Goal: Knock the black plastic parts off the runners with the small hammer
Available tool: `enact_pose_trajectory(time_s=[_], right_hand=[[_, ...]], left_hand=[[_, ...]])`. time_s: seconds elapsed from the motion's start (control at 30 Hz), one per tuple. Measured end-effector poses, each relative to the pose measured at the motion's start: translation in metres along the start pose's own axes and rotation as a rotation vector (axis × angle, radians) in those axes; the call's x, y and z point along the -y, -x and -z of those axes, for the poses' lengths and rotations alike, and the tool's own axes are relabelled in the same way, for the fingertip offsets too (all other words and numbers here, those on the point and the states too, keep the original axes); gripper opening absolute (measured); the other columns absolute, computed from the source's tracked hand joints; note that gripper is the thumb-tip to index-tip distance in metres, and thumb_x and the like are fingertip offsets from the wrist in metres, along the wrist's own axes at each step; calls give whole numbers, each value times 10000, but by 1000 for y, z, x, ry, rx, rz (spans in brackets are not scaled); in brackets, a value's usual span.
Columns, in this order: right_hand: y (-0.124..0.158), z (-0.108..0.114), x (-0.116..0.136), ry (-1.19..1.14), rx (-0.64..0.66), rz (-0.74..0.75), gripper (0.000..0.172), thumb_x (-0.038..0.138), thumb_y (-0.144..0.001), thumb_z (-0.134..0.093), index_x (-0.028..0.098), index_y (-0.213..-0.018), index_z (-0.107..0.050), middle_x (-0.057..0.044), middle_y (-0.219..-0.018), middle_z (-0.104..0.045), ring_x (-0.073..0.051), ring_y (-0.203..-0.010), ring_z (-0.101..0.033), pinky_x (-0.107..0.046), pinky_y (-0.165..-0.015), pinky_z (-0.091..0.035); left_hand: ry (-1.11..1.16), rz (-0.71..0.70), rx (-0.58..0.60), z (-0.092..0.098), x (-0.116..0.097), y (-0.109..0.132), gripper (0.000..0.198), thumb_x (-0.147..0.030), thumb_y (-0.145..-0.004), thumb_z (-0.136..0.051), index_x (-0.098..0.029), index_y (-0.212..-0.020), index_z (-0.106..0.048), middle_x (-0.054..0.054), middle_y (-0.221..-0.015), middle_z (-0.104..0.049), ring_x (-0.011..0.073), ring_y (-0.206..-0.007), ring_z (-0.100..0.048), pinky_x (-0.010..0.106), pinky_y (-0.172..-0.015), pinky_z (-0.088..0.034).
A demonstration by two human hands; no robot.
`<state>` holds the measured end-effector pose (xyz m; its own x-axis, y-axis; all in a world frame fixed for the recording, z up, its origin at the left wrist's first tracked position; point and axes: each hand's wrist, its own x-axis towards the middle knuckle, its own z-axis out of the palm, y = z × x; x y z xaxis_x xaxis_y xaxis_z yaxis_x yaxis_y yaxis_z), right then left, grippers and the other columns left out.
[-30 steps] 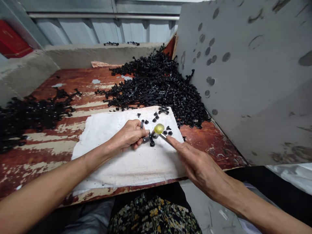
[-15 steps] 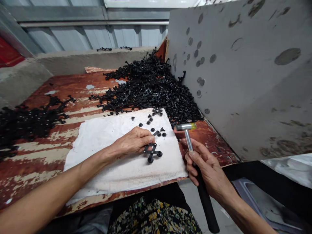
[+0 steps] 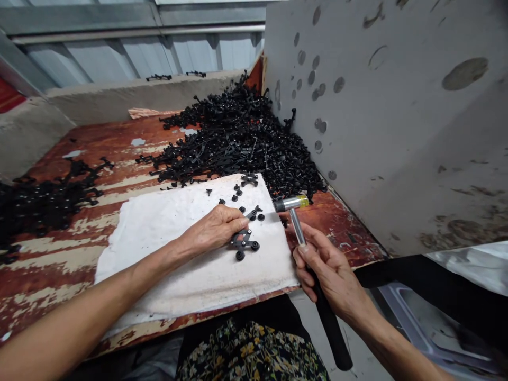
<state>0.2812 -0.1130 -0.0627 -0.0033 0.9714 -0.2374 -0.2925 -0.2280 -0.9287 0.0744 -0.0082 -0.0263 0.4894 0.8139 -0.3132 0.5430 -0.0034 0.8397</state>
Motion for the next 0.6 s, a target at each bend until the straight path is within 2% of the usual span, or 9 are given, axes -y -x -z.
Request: enact_pose_trajectory(time_s=[0.33, 0.6], right_hand=[[0, 1, -1, 3, 9, -8, 564, 478, -837, -662, 229, -1299, -455, 86, -647, -449, -59, -426, -351, -152, -289, -347], [0, 3, -3, -4, 24, 2, 577, 483, -841, -659, 223, -1306, -439, 89, -651, -444, -57, -430, -346, -149, -294, -360]], left_hand=[[29, -2, -5, 0, 4, -2, 313, -359, -815, -548, -138, -602, -608, -5, -502, -505, 75, -449, -339, 197, -423, -237], [-30, -4, -10, 1, 5, -3, 328, -346, -831, -518, -146, -580, -581, -3, -512, -492, 80, -469, -350, 205, -451, -252]])
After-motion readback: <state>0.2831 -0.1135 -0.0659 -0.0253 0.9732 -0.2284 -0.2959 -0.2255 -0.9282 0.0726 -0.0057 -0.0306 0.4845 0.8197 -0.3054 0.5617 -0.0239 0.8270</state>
